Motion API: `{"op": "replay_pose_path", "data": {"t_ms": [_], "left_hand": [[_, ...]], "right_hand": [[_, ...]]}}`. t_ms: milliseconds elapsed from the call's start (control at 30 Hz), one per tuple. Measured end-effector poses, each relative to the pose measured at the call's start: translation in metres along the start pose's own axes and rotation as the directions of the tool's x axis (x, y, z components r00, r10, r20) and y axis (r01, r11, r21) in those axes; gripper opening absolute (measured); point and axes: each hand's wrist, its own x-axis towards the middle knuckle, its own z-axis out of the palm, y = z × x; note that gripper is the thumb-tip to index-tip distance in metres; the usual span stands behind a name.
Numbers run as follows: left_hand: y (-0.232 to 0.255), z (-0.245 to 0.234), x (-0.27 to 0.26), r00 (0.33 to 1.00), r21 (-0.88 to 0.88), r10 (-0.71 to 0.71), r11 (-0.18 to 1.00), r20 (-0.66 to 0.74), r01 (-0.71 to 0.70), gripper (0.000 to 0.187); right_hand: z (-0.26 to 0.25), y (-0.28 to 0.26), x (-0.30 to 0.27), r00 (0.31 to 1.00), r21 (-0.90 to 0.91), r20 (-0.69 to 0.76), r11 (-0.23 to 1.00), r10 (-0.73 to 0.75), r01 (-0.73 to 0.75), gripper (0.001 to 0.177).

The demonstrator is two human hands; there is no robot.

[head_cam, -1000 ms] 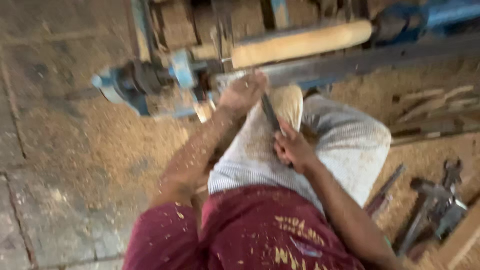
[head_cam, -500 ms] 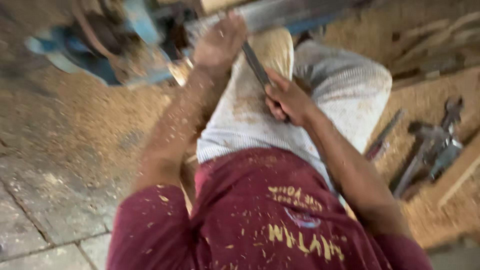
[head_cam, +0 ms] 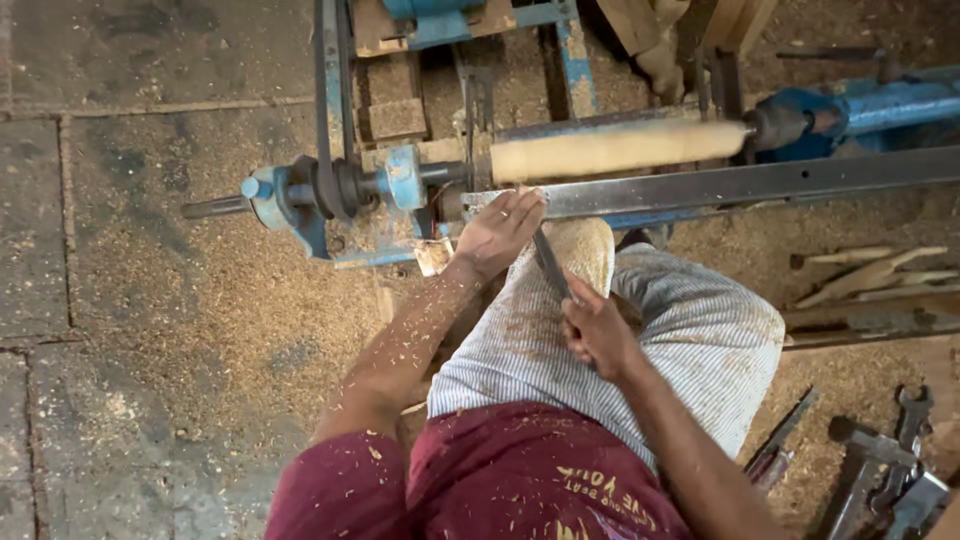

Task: The person operates a wood lathe to shape a cylindrical wooden piece. They use a chisel to shave and smooth the rotating wood, creating wood shavings. The person maintains a steady hand and adjusts the tool position as needed.

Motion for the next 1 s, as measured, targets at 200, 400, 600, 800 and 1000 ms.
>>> {"op": "replay_pose_path", "data": {"t_ms": [200,400,600,800,1000], "left_hand": [[0.001,0.008,0.01,0.995,0.029,0.097,0.995,-0.017,-0.096,0.047],[-0.002,0.005,-0.001,1.0,-0.079,0.017,0.997,0.015,-0.016,0.044],[-0.002,0.002,-0.001,1.0,-0.007,-0.003,1.0,0.014,0.003,0.041],[0.003,-0.01,-0.001,0.995,-0.08,-0.07,0.995,-0.075,0.064,0.044],[0.006,-0.006,0.008,1.0,-0.054,-0.021,0.998,0.023,0.022,0.043]], "right_hand": [[0.029,0.021,-0.007,0.999,0.217,-0.051,0.976,-0.018,0.028,0.062],[0.033,0.006,-0.01,0.999,0.149,-0.037,0.988,0.04,-0.034,0.065],[0.02,-0.009,-0.014,0.998,0.064,0.038,0.996,0.053,-0.055,0.065],[-0.01,-0.033,-0.004,0.998,-0.2,-0.016,0.978,0.062,-0.064,0.062],[-0.013,-0.011,-0.005,0.995,-0.052,-0.092,0.998,0.041,-0.046,0.063]]}}
